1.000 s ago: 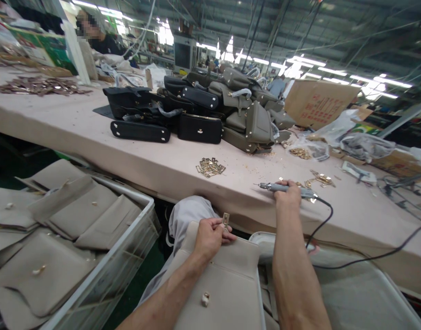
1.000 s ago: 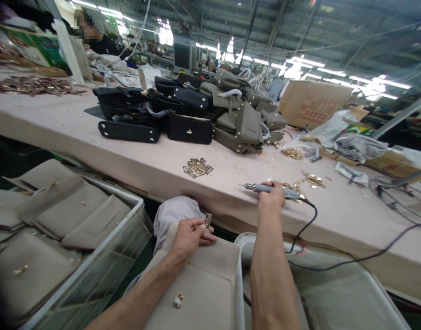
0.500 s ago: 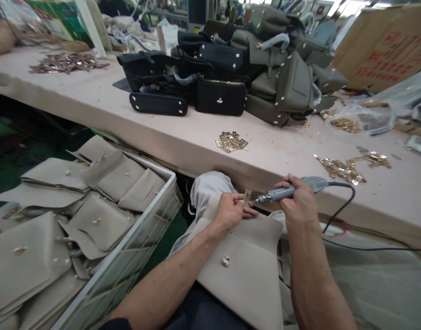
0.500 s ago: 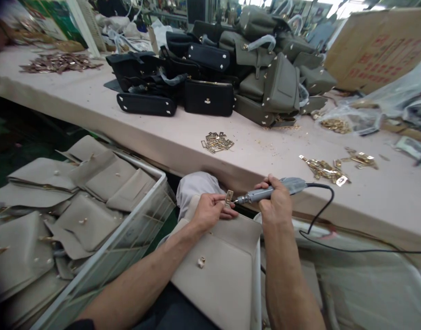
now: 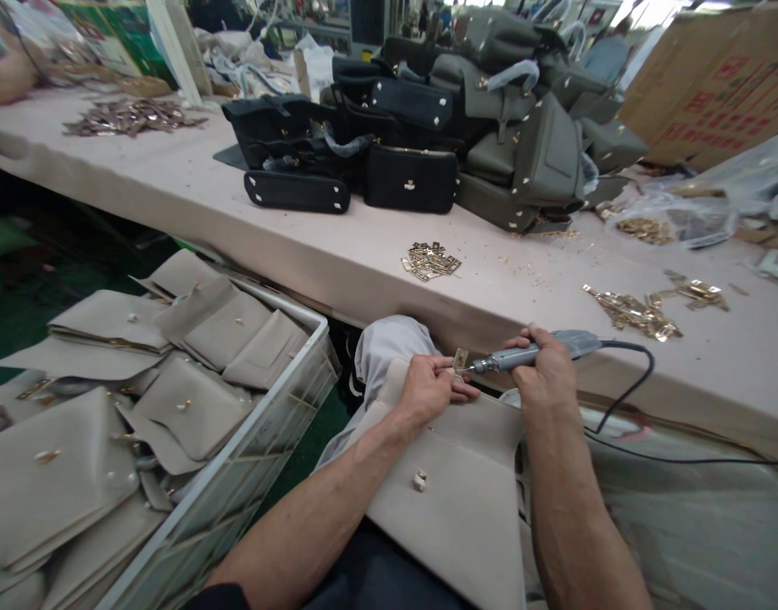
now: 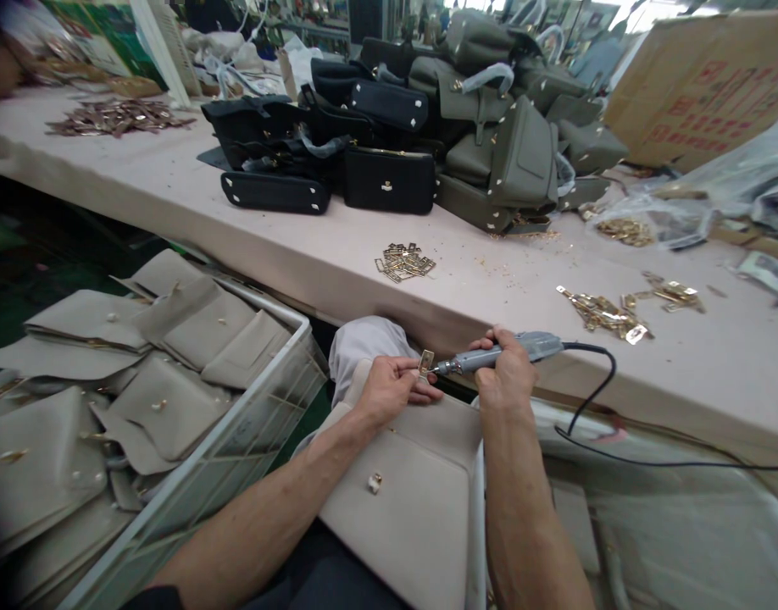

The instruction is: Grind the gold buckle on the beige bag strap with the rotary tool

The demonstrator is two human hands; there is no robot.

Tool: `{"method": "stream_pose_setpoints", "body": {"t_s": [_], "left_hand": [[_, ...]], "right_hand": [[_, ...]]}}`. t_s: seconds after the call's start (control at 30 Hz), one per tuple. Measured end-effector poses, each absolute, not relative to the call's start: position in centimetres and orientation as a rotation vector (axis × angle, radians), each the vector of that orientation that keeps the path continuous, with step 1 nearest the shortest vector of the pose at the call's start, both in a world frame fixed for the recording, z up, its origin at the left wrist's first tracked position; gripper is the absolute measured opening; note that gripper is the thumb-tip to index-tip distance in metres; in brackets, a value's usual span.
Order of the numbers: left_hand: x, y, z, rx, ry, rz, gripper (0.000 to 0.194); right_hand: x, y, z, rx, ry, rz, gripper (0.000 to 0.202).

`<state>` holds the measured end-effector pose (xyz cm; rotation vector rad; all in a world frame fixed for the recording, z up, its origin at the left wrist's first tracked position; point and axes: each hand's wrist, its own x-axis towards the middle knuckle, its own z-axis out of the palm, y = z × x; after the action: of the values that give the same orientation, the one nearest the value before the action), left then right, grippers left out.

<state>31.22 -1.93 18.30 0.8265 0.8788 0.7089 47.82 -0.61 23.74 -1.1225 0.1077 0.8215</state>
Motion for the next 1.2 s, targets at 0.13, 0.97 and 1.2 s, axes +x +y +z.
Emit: {"method": "stream_pose_setpoints", "body": {"t_s": [0.13,0.97,1.2], "left_hand": [[31.2,-1.8,18.1,0.818,0.878,0.7,0.019],[31.9,-1.6,18.0,0.756,0.931,0.734,0.015],[31.8,-1.5,18.6,0.743,0.961,0.701,0.017]], "right_hand": [[47.8,-0.6,23.7,-1.135,0.108,0.81,0.021],[47.3,-0.9,24.5,-1.087,0.09,0.775,0.02],[47.0,-1.2,24.2,-1.058,0.056,0.723,0.021]]}}
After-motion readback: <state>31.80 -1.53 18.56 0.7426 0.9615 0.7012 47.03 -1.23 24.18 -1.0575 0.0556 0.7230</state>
